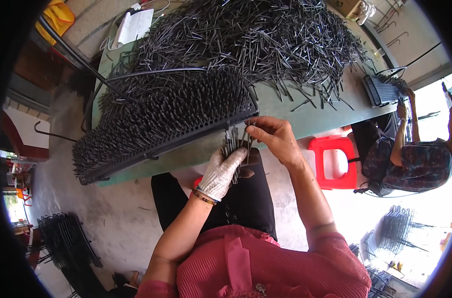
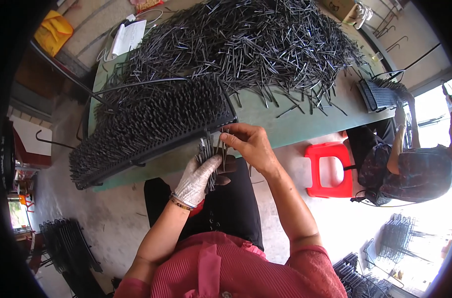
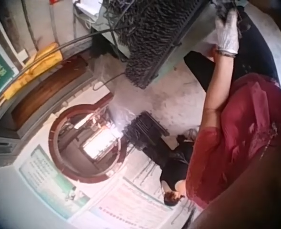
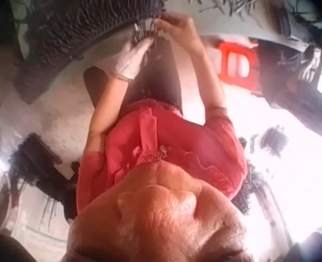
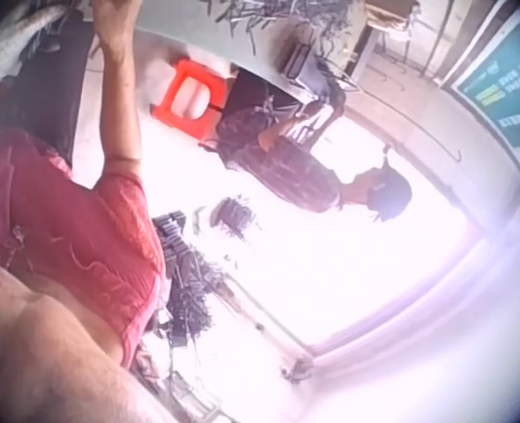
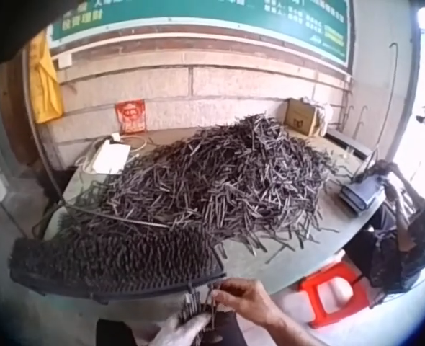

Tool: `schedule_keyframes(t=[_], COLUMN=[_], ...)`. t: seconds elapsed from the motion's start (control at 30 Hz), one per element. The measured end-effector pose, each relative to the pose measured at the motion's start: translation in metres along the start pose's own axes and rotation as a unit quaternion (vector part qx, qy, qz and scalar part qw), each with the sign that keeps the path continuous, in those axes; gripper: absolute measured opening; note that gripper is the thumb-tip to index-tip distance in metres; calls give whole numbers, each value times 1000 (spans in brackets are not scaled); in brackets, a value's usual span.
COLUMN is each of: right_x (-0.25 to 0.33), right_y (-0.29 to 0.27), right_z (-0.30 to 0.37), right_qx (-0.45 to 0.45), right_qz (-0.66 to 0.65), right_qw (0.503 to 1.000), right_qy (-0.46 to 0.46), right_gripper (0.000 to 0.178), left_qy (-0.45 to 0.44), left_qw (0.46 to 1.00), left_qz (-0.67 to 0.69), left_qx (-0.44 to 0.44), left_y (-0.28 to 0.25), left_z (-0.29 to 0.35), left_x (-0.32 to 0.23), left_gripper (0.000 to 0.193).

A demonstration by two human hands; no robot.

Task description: Sorting and arranging small metal rods into a specialized alignment tray.

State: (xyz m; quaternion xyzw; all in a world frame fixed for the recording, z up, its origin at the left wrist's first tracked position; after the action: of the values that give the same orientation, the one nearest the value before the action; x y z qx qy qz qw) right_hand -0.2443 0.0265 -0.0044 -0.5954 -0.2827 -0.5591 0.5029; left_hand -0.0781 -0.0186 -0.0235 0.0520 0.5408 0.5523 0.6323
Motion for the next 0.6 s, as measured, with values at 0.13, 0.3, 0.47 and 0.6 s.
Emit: schedule_keyframes(t=[0.13, 0.3, 0.47, 0.6], right_x=[5, 21, 20, 29], right_y=[-13, -28, -21, -18], right_z=[-4, -25, -47, -52], right_qx=[-73, -171, -192, -195], right_qz=[-35, -52, -5, 106], right_qw=[996, 979, 966, 952], right_qy=[-27, -93, -172, -209], right_gripper=[25, 23, 22, 19], left_qy=[4, -12, -28, -25], left_qw=[997, 998, 998, 998], left_qz=[48, 30, 29, 33], left_qx=[-63, -48, -46, -42], left_y=[-3, 3, 6, 3], left_z=[-4, -3, -4, -3], left_x=[4, 4, 4, 6], left_gripper=[33, 27, 27, 27])
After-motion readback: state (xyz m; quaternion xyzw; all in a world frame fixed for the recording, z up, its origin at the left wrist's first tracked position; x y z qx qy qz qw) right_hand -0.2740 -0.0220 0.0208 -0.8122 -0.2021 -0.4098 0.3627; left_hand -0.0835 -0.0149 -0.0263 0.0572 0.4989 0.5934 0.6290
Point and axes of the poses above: each hand's wrist, its own z-axis away from the middle knuckle, its own y-axis out of the palm, x = y × z, the point moved 2 cm from there along -z, towards the middle knuckle, and after that the axes turned 14 degrees about z, right-handed, at the moved point
